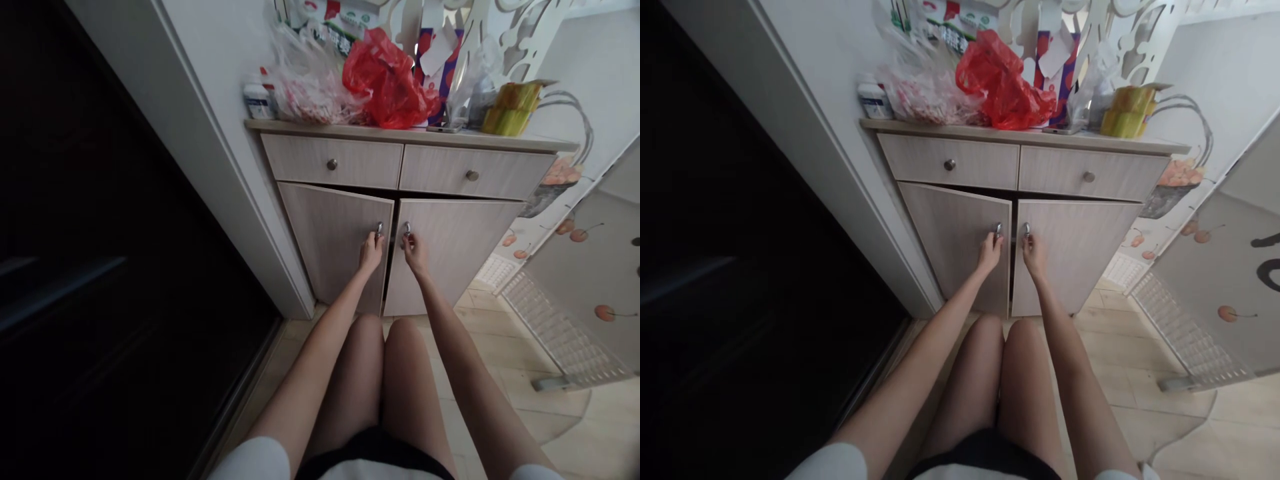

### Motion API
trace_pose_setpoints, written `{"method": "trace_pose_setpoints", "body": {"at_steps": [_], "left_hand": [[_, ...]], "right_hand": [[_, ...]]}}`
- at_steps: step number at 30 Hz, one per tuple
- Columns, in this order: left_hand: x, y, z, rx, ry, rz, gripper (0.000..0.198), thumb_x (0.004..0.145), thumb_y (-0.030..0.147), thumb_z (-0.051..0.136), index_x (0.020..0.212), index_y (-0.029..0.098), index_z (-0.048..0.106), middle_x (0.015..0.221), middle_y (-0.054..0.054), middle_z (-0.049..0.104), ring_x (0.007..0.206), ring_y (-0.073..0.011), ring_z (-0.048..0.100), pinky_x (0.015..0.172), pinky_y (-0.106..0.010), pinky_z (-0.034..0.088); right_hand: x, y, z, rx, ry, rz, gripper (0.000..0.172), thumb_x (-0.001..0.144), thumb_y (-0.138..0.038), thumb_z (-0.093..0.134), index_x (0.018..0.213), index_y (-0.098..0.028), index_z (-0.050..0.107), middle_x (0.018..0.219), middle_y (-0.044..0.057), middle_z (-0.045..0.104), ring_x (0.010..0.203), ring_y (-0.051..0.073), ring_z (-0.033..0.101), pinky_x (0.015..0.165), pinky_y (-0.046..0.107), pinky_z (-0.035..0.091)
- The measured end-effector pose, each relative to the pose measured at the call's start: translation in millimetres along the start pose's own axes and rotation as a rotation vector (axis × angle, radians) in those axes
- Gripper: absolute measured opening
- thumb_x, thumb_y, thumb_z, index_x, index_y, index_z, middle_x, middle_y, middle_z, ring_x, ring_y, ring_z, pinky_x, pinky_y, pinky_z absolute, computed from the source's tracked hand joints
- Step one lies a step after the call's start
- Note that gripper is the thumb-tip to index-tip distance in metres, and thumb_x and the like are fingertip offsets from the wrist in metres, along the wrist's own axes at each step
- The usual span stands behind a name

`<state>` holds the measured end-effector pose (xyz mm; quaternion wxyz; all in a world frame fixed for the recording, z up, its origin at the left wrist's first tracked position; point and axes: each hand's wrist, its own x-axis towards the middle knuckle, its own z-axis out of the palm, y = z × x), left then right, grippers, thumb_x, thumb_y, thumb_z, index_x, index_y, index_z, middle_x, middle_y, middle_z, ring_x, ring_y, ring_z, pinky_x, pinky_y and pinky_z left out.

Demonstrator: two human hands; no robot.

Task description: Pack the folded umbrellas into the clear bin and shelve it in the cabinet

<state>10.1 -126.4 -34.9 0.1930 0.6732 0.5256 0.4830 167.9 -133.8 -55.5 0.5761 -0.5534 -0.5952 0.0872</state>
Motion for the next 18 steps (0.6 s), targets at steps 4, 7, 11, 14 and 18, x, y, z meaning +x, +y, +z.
{"method": "trace_pose_setpoints", "body": {"at_steps": [4,7,11,14,18], "left_hand": [[-35,-6,-28.3,-0.089,0.008,0.053,0.014,0.095,0.024,0.052,0.084,0.018,0.059,0.075,-0.004,0.068,0.072,-0.0161,0.065,0.073,-0.027,0.047],[-63,-13,-56.9,-0.158,0.043,0.074,0.015,0.094,0.028,0.053,0.084,0.019,0.059,0.073,-0.002,0.068,0.069,-0.0143,0.065,0.07,-0.025,0.048],[-96,-26,-97.8,-0.255,0.088,0.089,0.022,0.092,0.04,0.054,0.087,0.019,0.06,0.074,-0.002,0.069,0.068,-0.0143,0.067,0.067,-0.025,0.052],[-113,-33,-123.6,-0.272,0.11,0.076,0.027,0.089,0.046,0.057,0.087,0.019,0.061,0.072,-0.002,0.069,0.066,-0.0152,0.067,0.066,-0.026,0.053],[-129,-40,-151.4,-0.211,0.18,0.044,0.03,0.087,0.049,0.056,0.085,0.02,0.061,0.071,-0.003,0.069,0.066,-0.0168,0.067,0.064,-0.026,0.053]], "right_hand": [[-33,-9,-27,-0.017,0.067,-0.082,0.04,0.095,-0.053,0.041,0.095,-0.019,0.063,0.09,0.011,0.069,0.077,0.022,0.064,0.077,0.038,0.051],[-54,-19,-50,-0.046,0.073,-0.1,0.037,0.094,-0.051,0.043,0.093,-0.019,0.063,0.087,0.011,0.07,0.077,0.023,0.065,0.075,0.037,0.05],[-82,-29,-85,-0.081,0.061,-0.086,0.036,0.093,-0.049,0.046,0.095,-0.018,0.065,0.089,0.011,0.072,0.08,0.023,0.067,0.077,0.036,0.05],[-106,-32,-116,-0.128,0.09,-0.072,0.036,0.093,-0.049,0.048,0.096,-0.018,0.067,0.09,0.011,0.073,0.082,0.023,0.067,0.078,0.037,0.05],[-136,-33,-162,-0.205,0.13,-0.04,0.038,0.093,-0.051,0.049,0.096,-0.019,0.069,0.091,0.011,0.074,0.083,0.024,0.067,0.08,0.038,0.05]]}}
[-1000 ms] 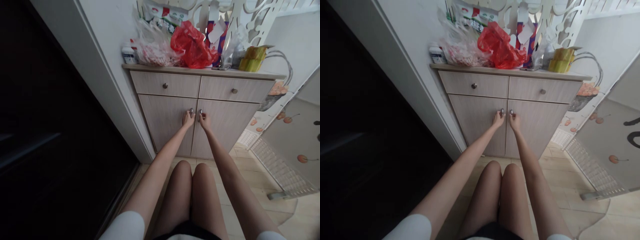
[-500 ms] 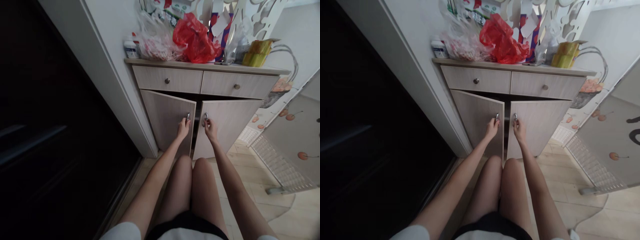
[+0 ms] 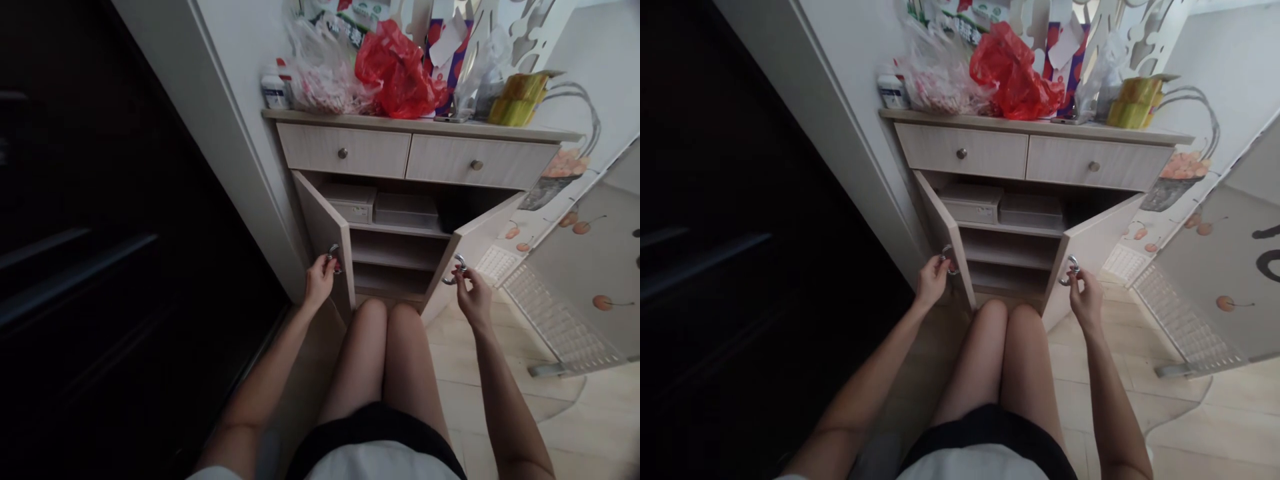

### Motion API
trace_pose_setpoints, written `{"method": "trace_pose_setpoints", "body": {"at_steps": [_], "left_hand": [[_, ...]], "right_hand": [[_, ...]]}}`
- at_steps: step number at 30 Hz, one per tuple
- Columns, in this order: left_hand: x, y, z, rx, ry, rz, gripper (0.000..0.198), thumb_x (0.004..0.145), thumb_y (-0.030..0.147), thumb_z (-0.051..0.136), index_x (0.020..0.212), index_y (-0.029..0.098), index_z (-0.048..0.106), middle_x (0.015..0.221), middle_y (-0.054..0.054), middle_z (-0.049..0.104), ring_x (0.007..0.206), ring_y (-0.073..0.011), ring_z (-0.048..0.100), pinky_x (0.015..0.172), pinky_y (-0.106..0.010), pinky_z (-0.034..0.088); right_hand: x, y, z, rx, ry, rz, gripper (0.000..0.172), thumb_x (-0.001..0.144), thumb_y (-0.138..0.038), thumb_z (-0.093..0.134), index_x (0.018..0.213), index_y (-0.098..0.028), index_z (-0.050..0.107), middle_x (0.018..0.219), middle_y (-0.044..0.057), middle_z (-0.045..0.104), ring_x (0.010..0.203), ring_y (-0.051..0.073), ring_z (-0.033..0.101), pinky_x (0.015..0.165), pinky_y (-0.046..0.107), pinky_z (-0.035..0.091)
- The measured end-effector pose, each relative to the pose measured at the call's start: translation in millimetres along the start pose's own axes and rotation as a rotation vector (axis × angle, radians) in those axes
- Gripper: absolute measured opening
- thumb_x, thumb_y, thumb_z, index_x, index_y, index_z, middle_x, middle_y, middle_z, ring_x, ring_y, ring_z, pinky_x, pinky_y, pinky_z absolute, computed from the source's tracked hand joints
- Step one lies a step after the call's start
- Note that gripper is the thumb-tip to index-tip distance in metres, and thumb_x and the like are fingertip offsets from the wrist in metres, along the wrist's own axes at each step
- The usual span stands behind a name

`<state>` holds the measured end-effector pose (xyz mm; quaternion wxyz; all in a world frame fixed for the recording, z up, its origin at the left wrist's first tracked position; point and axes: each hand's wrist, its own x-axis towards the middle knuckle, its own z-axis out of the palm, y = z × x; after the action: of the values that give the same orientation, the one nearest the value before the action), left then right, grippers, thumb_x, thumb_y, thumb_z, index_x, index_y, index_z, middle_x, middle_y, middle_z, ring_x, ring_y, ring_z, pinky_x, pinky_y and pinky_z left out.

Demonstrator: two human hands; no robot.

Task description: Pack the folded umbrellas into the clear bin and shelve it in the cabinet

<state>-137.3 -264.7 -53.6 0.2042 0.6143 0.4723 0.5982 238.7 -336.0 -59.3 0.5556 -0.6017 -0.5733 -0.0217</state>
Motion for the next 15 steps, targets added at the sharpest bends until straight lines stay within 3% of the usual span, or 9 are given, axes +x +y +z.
{"method": "trace_pose_setpoints", "body": {"at_steps": [9,15], "left_hand": [[-12,-4,-77.0,0.207,0.197,-0.041,0.036,0.08,0.055,0.054,0.082,0.019,0.061,0.076,-0.006,0.071,0.07,-0.0199,0.066,0.062,-0.028,0.053],[-9,-15,-128.1,0.321,0.348,-0.124,0.034,0.075,0.052,0.059,0.083,0.019,0.061,0.081,-0.009,0.07,0.081,-0.0249,0.068,0.073,-0.035,0.055]], "right_hand": [[-29,23,-76,-0.172,0.077,0.032,0.046,0.092,-0.058,0.049,0.096,-0.018,0.073,0.099,0.011,0.075,0.093,0.026,0.069,0.084,0.038,0.05],[-42,51,-120,-0.343,0.196,0.192,0.059,0.082,-0.07,0.049,0.093,-0.016,0.072,0.089,0.014,0.074,0.084,0.03,0.069,0.076,0.037,0.051]]}}
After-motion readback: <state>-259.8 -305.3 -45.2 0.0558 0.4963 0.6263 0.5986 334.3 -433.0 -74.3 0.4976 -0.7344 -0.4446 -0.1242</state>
